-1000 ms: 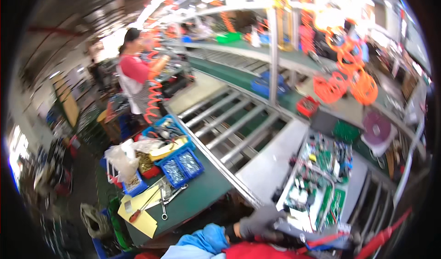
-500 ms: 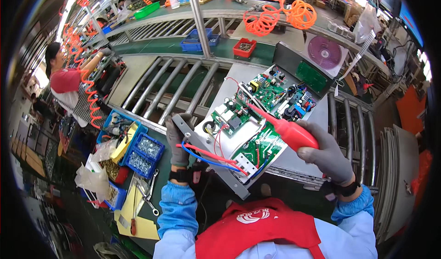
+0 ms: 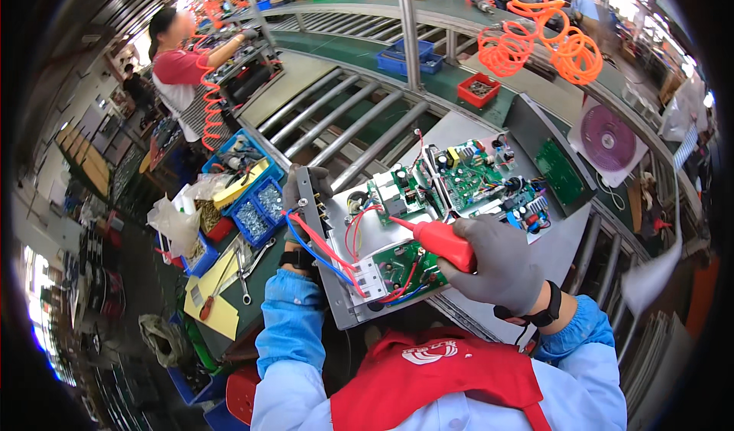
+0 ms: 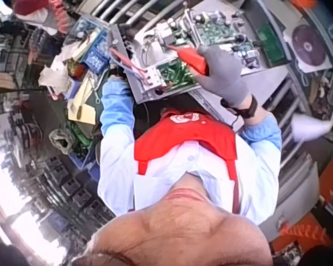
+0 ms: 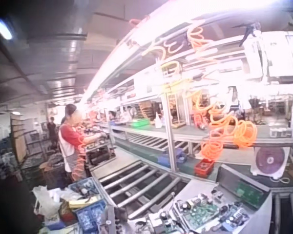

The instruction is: Assembling and inspecting electronic circuit boards and components inside a metal chassis on a manufacturing line.

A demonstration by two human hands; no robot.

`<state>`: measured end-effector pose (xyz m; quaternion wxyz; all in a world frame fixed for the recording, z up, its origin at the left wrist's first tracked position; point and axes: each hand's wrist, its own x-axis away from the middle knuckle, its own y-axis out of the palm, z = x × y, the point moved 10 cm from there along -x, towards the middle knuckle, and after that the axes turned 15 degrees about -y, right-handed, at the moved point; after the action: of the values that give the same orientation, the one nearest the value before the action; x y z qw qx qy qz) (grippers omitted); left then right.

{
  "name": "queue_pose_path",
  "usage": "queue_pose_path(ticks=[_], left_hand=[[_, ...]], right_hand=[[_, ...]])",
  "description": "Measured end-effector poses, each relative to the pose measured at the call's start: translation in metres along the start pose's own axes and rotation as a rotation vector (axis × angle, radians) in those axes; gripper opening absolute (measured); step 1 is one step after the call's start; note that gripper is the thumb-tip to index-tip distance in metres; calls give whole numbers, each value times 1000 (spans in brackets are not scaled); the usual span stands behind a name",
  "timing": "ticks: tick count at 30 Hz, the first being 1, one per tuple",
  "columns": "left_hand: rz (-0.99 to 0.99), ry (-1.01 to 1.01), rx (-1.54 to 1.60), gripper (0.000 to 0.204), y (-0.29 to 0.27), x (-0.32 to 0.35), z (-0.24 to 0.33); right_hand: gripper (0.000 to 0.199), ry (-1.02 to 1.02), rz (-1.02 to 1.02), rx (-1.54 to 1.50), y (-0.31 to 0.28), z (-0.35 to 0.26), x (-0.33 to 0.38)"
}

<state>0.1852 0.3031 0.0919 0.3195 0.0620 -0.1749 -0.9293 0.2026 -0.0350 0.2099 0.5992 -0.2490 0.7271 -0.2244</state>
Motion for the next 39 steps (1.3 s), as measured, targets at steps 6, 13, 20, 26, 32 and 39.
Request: queue_pose_path(ticks=[6, 13, 20, 26, 32, 39], left_hand=[[64, -45, 7, 63, -18, -9, -14], [-39, -28, -56, 67, -4, -13, -9], [-149, 26, -113, 59, -3, -22, -12], [-22, 246, -253, 67, -26, -31, -20], [-181, -90, -106, 58, -14, -34, -33], [-229, 57, -177, 61, -9, -37, -32]], right_hand=[[48, -123, -118, 37, 29, -9, -3], [40, -93, -102, 126, 40, -24, -11], [45, -47, -100, 250, 42, -47, -21], [46, -27, -98, 310, 52, -67, -24], [44, 51, -67, 365, 52, -67, -19], [37, 74, 44, 381, 44, -72, -26]])
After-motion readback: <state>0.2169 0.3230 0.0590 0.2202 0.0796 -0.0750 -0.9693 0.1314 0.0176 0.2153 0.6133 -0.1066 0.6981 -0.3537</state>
